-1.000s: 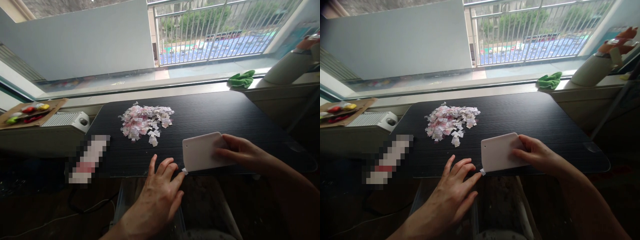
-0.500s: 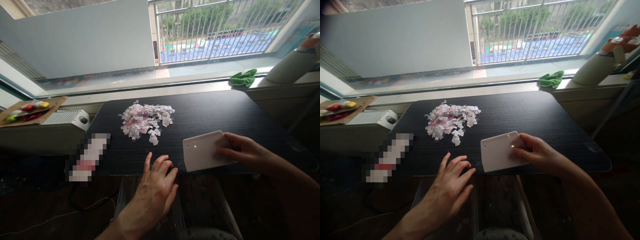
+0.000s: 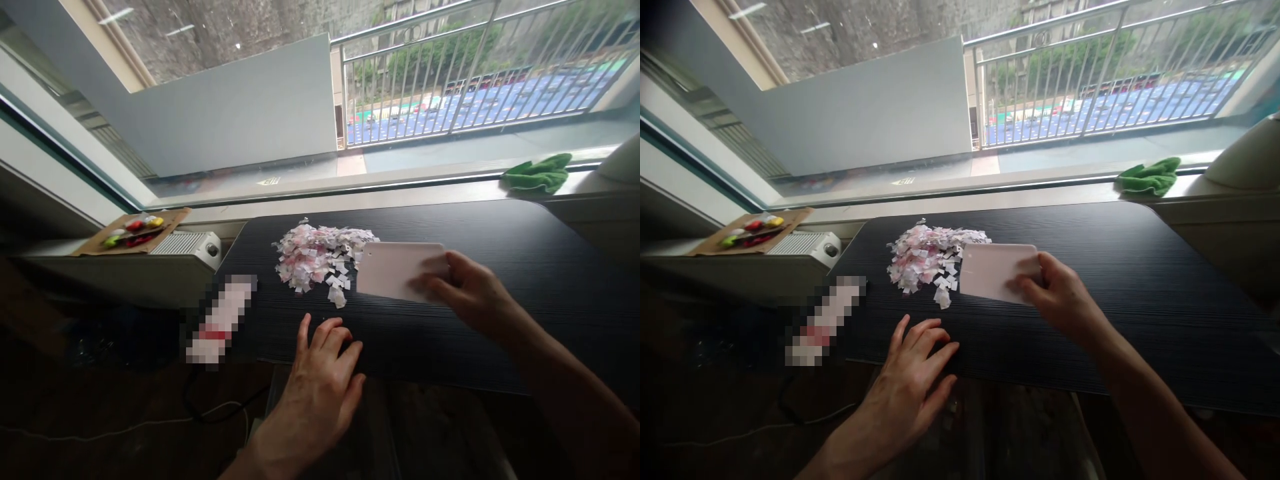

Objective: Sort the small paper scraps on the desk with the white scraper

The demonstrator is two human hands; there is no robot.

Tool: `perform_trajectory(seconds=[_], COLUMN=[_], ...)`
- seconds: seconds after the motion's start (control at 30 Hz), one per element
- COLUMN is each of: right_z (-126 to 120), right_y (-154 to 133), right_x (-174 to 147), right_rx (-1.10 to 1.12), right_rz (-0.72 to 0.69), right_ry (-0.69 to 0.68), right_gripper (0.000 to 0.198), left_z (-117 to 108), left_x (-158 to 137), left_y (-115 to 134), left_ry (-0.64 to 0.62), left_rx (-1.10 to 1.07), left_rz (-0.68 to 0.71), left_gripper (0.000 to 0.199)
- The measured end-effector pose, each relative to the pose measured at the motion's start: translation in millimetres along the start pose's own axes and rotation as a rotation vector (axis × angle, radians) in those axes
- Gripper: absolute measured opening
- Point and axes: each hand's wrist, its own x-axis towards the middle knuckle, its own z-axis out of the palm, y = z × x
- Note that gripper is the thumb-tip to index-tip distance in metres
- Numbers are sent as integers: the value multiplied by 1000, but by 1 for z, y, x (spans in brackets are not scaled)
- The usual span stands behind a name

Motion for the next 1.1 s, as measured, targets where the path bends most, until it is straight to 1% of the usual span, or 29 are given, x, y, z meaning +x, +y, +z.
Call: perform_trajectory(seconds=[0.1,0.17,0.27,0.37,0.5,0.67,0.8,0.87,1.0,1.1], right_z=[16,16,9,6,9,11,17,16,5,1], right_y=[-6,-9,-12,-12,-12,-18,-19,-18,-17,-17], right_x=[5,3,-2,-4,-3,-3,-3,-4,-8,-11], right_rx=[-95,-175,-249,-239,-230,-228,-209,-231,-252,-288], right_rz=[-54,-70,-60,-53,-57,-45,-72,-84,-66,-59], right_ry=[-55,-57,-42,-23,-59,-20,-54,-61,-5,-14], right_gripper=[17,15,15,16,17,20,19,17,17,18], left_z=[-1,-3,-4,-3,-2,-1,0,0,0,2], left_x=[-3,-6,-6,-1,8,15,17,17,15,16], left_y=[-3,-5,-10,-16,-21,-25,-27,-28,-28,-26], left_ry=[14,21,24,35,61,61,59,53,53,50], left_rx=[3,8,27,44,48,59,73,76,71,65], left_rz=[-20,-33,-49,-71,-119,-146,-163,-165,-168,-156], left_gripper=[30,30,30,30,28,27,28,28,29,33])
